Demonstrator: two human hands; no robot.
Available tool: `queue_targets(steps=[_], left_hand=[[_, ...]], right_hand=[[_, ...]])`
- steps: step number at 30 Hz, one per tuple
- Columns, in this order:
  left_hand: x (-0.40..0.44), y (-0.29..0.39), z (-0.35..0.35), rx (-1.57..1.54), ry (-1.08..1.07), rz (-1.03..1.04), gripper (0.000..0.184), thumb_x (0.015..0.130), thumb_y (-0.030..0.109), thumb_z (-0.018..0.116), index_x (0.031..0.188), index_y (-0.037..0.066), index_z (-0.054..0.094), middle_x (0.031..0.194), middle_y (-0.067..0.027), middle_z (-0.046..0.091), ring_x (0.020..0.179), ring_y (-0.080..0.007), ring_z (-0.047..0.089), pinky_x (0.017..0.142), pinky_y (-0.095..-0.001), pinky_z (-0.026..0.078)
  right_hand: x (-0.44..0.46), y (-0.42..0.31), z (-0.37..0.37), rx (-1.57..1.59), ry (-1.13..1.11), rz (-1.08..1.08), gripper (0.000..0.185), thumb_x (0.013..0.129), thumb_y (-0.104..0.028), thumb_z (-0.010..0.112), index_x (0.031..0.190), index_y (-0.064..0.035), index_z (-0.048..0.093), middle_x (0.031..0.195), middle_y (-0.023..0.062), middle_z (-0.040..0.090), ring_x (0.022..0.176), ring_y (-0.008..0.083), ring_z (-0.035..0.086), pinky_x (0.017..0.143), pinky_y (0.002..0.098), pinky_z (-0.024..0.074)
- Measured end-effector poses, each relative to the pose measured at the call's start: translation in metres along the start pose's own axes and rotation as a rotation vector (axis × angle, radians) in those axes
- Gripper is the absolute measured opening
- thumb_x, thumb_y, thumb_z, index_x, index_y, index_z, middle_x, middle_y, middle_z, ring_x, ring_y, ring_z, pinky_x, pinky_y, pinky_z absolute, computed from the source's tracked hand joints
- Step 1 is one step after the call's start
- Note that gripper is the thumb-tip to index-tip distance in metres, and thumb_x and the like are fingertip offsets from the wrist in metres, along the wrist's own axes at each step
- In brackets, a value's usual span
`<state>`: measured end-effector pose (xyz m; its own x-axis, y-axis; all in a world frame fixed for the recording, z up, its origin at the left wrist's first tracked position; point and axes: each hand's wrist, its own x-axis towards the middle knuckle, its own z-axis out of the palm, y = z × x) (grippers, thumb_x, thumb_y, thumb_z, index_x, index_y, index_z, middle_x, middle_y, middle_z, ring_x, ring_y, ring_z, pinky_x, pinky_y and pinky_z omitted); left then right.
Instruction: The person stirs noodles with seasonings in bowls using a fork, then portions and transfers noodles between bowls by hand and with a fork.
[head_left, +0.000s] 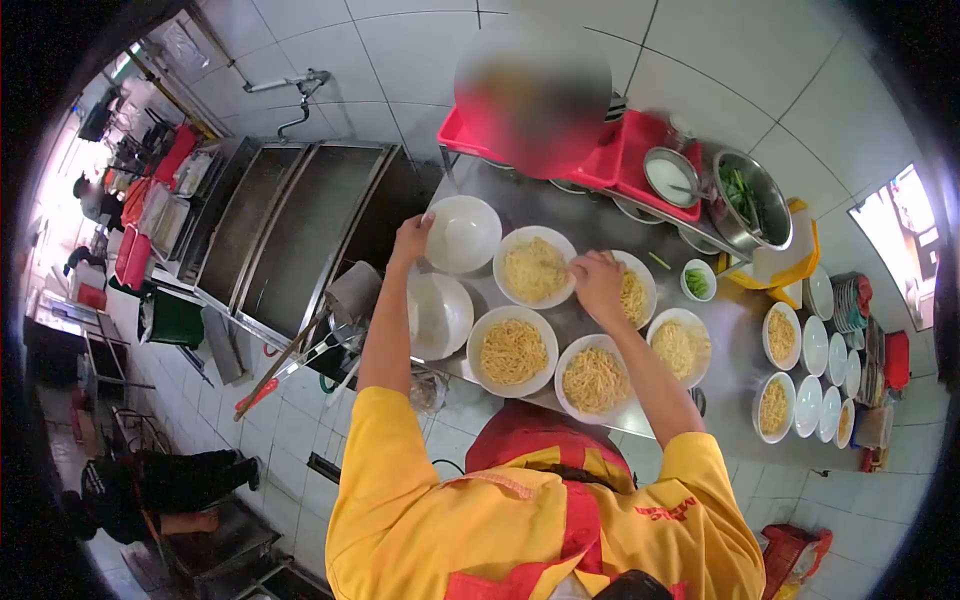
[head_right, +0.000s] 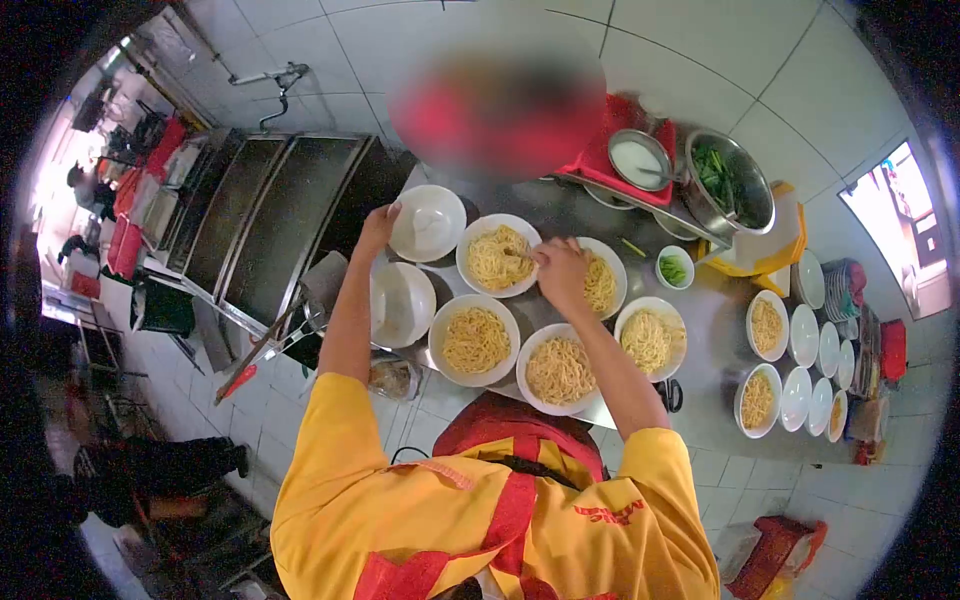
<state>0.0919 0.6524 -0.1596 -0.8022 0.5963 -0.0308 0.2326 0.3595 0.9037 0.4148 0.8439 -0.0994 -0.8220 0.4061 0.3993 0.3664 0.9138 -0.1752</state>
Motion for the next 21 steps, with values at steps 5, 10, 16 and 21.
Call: queue_targets(steps=[5,10,16,21], left_hand=[[-0.026,0.016,-0.002,0.400,0.106,0.003,0.040,0.090,0.036,0.050,0.095,-0.003,0.060,0.087,-0.0232,0.062,0.085,-0.0426,0.058,0.076,-0.0442,0.046],[-0.097,0.092,0.019,0.415,0.371,0.445,0.023,0.086,0.023,0.055,0.093,0.001,0.059,0.087,-0.0205,0.057,0.088,-0.0382,0.052,0.077,-0.0456,0.042],[-0.141,0.105,0.086,-0.120,-0.008,0.060,0.031,0.090,0.027,0.052,0.099,-0.003,0.055,0.093,-0.0158,0.057,0.087,-0.0273,0.055,0.075,-0.0373,0.042],[-0.125,0.078,0.116,-0.405,0.129,-0.247,0.046,0.090,0.040,0.052,0.115,0.002,0.047,0.102,-0.0055,0.056,0.087,-0.0193,0.057,0.073,-0.0325,0.045]], right_hand=[[0.010,0.026,-0.026,0.683,-0.051,0.376,0.012,0.079,-0.019,0.064,0.083,-0.0090,0.069,0.081,0.0071,0.066,0.081,0.0255,0.059,0.085,0.0377,0.0393],[0.018,0.018,-0.057,0.977,-0.146,0.592,0.011,0.078,-0.014,0.061,0.085,-0.0094,0.068,0.082,0.0069,0.066,0.085,0.0261,0.056,0.086,0.0443,0.0369],[0.028,0.006,-0.110,-0.284,0.095,0.141,0.011,0.073,-0.013,0.056,0.079,-0.0100,0.065,0.084,0.0044,0.059,0.096,0.0229,0.049,0.083,0.0471,0.0323],[0.020,-0.025,-0.023,-0.142,-0.204,0.035,0.009,0.071,-0.015,0.061,0.077,-0.0104,0.065,0.081,0.0052,0.060,0.096,0.0229,0.051,0.088,0.0470,0.0319]])
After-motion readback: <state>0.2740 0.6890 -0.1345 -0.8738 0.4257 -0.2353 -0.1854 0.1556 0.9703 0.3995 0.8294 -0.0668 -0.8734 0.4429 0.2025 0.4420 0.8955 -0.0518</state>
